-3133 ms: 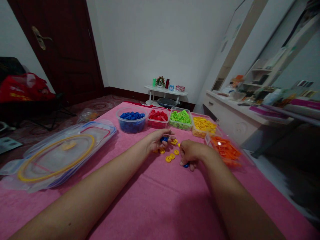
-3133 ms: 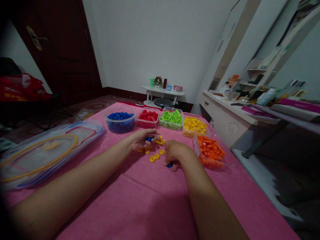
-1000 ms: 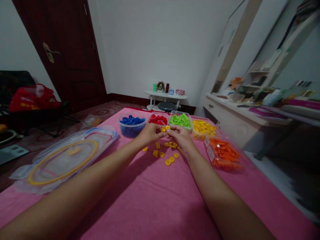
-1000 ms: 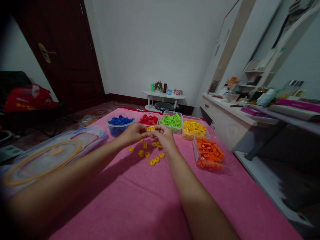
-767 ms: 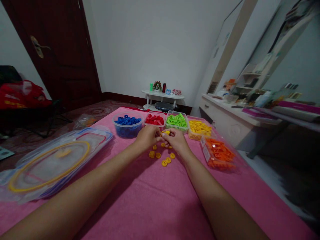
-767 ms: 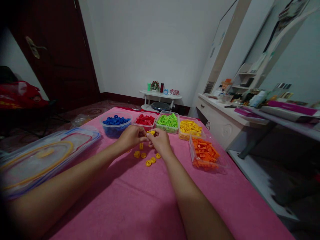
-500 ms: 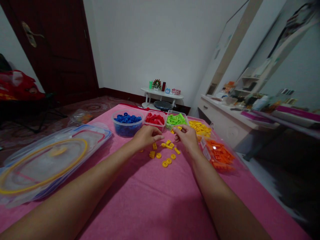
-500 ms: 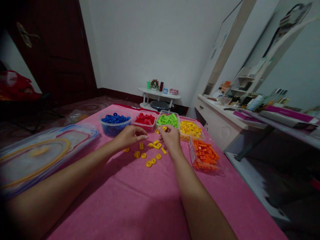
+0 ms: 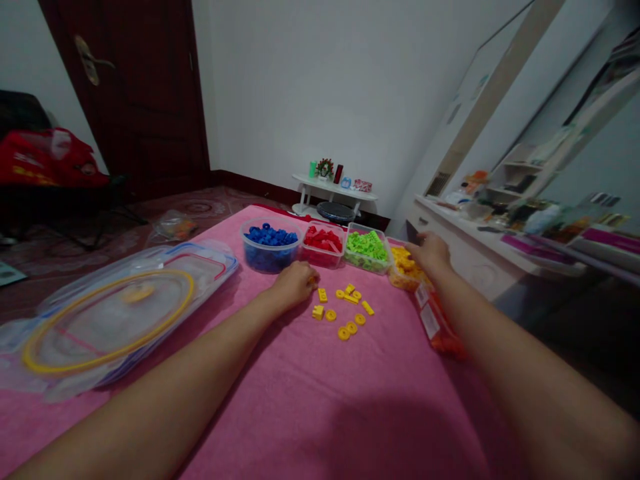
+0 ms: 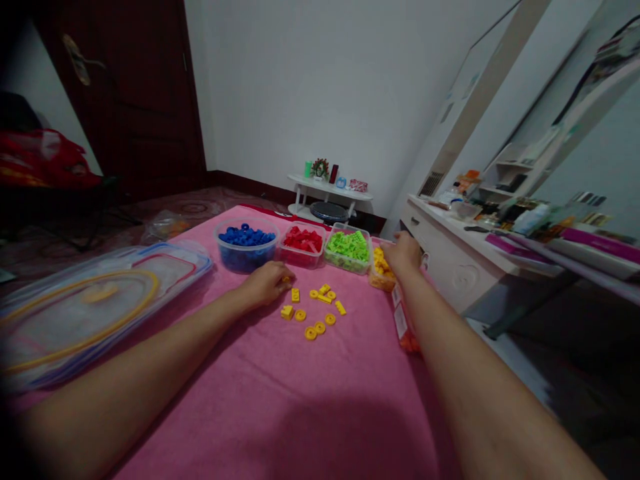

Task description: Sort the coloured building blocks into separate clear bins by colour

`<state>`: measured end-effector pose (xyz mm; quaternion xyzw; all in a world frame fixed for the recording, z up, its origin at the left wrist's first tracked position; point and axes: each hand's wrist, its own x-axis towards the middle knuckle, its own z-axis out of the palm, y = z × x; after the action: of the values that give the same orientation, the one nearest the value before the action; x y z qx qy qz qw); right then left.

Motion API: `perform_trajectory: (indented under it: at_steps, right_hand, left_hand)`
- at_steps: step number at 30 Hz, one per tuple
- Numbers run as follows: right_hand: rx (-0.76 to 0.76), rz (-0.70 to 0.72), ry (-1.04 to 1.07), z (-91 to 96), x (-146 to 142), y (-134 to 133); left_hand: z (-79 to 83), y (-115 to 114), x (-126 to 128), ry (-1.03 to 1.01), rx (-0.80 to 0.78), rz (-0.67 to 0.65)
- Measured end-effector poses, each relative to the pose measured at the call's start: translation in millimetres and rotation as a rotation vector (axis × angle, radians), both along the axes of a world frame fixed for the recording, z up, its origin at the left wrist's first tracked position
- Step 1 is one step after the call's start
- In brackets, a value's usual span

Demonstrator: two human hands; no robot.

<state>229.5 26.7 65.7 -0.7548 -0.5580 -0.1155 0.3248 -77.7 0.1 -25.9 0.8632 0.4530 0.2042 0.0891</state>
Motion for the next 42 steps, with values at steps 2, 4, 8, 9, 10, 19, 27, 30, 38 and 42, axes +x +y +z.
perform_trajectory:
  at_steps: [2, 4, 8, 9, 10, 19, 27, 30, 38, 42]
  right_hand:
    - [0.038, 0.085, -0.014, -8.3, -20, -4]
    - [-0.025, 0.26, 0.028, -20.4, -46, -13]
    - [-0.264, 0.479, 0.093, -49.5, -92, -37]
    - [-0.281, 0.497, 0.101, -56.2, -98, -42]
    - [-0.291, 0.513, 0.1, -62.1, -102, -46]
    - [-0.312, 0.635, -0.16, -81.5, -104, -60]
    - [-0.169, 0.628, -0.067, -72.0, -142, -71]
    - [-0.27, 0.662, -0.053, -76.6, -154, -71]
    - [-0.14, 0.704, 0.898, -73.9, -152, -69]
    - [-0.107, 0.768, 1.329, -59.8, -154, -76]
  left_hand:
    - [0.4, 0, 0, 0.022, 0.01, 0.002]
    - [2.6, -1, 0, 0.04, -0.001, 0.028]
    - [20.6, -5, -6, 0.045, -0.075, 0.121]
    - [28.5, -6, -9, 0.052, -0.09, 0.131]
    - [37.2, -8, -12, 0.069, -0.103, 0.133]
    - [61.2, -32, -13, 0.398, -0.273, 0.1]
    - [61.0, -36, -7, 0.412, -0.205, 0.19]
    - [64.8, -36, -9, 0.357, -0.179, 0.284]
    - [63.2, -25, -5, -0.13, -0.11, 0.195]
    - [68.3, -29, 3, -0.632, -0.485, 0.078]
